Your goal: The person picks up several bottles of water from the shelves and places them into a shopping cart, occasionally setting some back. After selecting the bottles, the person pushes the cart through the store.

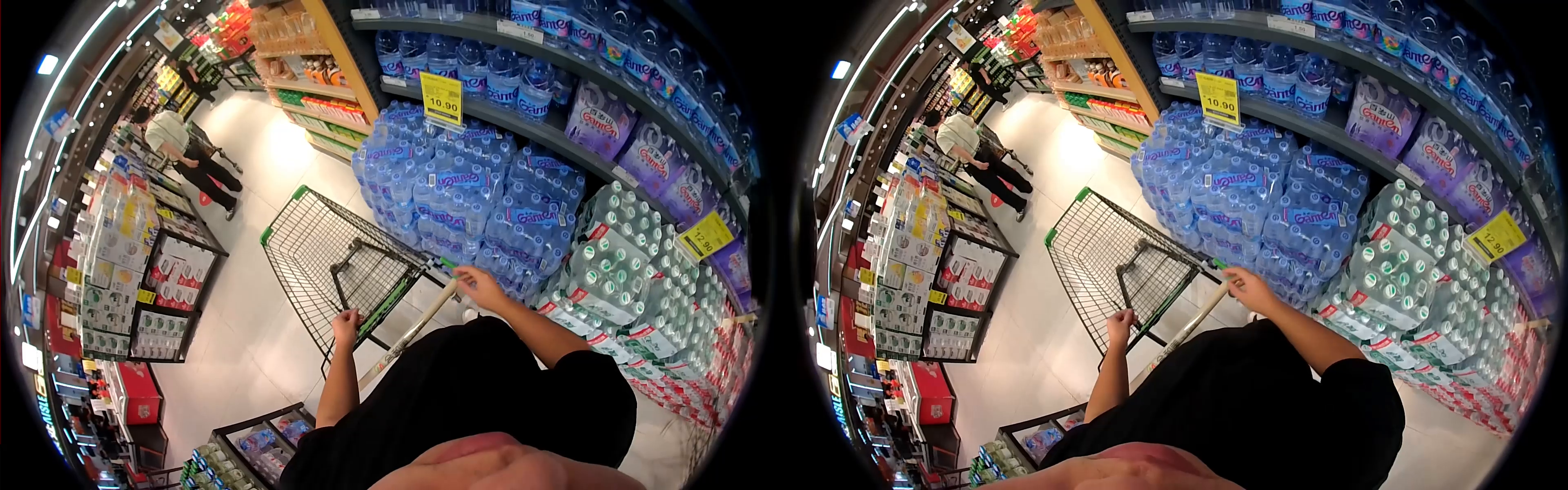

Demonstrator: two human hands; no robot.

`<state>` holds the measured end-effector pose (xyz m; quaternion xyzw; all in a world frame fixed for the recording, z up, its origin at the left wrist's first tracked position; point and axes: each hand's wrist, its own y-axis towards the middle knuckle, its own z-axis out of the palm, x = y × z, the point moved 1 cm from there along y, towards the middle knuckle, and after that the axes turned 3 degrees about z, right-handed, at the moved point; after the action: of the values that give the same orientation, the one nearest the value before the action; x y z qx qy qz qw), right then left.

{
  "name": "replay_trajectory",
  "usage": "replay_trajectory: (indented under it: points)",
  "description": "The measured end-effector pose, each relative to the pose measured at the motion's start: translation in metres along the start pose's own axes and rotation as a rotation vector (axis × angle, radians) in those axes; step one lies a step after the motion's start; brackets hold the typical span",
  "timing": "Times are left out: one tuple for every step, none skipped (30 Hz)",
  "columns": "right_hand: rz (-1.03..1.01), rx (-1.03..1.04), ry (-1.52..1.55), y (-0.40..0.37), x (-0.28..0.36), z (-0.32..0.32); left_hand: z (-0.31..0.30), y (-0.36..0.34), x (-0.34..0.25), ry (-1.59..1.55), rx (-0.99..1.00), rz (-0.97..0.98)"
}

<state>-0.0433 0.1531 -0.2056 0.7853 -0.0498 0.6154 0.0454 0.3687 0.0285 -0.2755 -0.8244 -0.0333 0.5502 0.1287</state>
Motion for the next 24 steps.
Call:
replay_trajectory:
  points:
    - [-0.023,-0.036,-0.019,0.011,0.011,-0.026,0.009,0.001,-0.004,-0.020,-0.067,-0.001]
    - [-0.047,-0.069,-0.037,0.024,0.019,-0.051,0.014,0.003,-0.007,-0.012,-0.064,0.006]
    - [-0.054,-0.082,-0.054,0.037,0.019,-0.076,0.017,0.003,-0.005,0.057,-0.084,0.007]
    - [-0.065,-0.094,-0.070,0.053,0.019,-0.102,0.019,0.005,-0.004,0.126,-0.107,0.010]
    - [-0.072,-0.119,-0.115,0.068,0.027,-0.127,0.023,0.003,-0.005,0.119,-0.155,0.012]
    - [-0.077,-0.138,-0.162,0.081,0.036,-0.151,0.025,0.002,0.005,0.072,-0.169,-0.002]
    - [-0.139,-0.175,-0.163,0.095,0.042,-0.171,0.027,0.003,0.021,0.018,-0.188,-0.020]
    - [-0.207,-0.201,-0.163,0.110,0.048,-0.189,0.031,0.000,0.032,-0.040,-0.219,-0.040]
    - [-0.219,-0.210,-0.158,0.122,0.059,-0.204,0.033,-0.006,0.022,-0.025,-0.250,-0.039]
    - [-0.232,-0.210,-0.148,0.135,0.070,-0.216,0.032,-0.004,0.025,0.045,-0.237,-0.026]
    - [-0.259,-0.221,-0.140,0.148,0.075,-0.226,0.033,-0.001,0.033,0.103,-0.233,-0.001]
    - [-0.284,-0.232,-0.131,0.160,0.081,-0.235,0.034,0.000,0.037,0.161,-0.226,0.022]
    - [-0.305,-0.225,-0.131,0.171,0.091,-0.241,0.036,-0.003,0.027,0.160,-0.238,0.014]
    - [-0.326,-0.225,-0.132,0.180,0.103,-0.246,0.037,-0.005,0.018,0.159,-0.243,0.010]
    - [-0.335,-0.228,-0.138,0.189,0.113,-0.248,0.037,-0.002,0.024,0.121,-0.238,-0.013]
    - [-0.343,-0.239,-0.146,0.197,0.123,-0.249,0.038,0.000,0.025,0.110,-0.257,-0.029]
    - [-0.351,-0.221,-0.147,0.204,0.134,-0.249,0.039,0.001,0.026,0.062,-0.277,-0.033]
    - [-0.361,-0.217,-0.167,0.211,0.141,-0.248,0.040,0.001,0.023,0.014,-0.293,-0.034]
    - [-0.361,-0.214,-0.169,0.219,0.147,-0.246,0.039,0.001,0.020,0.029,-0.279,-0.041]
    - [-0.358,-0.214,-0.171,0.226,0.151,-0.242,0.039,0.000,0.018,0.011,-0.259,-0.074]
    - [-0.362,-0.209,-0.169,0.232,0.154,-0.237,0.039,-0.001,0.016,-0.009,-0.237,-0.106]
    - [-0.367,-0.207,-0.169,0.238,0.156,-0.232,0.038,-0.002,0.004,-0.028,-0.213,-0.135]
    - [-0.376,-0.206,-0.168,0.244,0.159,-0.226,0.036,-0.006,-0.010,0.035,-0.192,-0.137]
    - [-0.378,-0.197,-0.172,0.249,0.162,-0.220,0.035,-0.005,-0.008,-0.030,-0.183,-0.103]
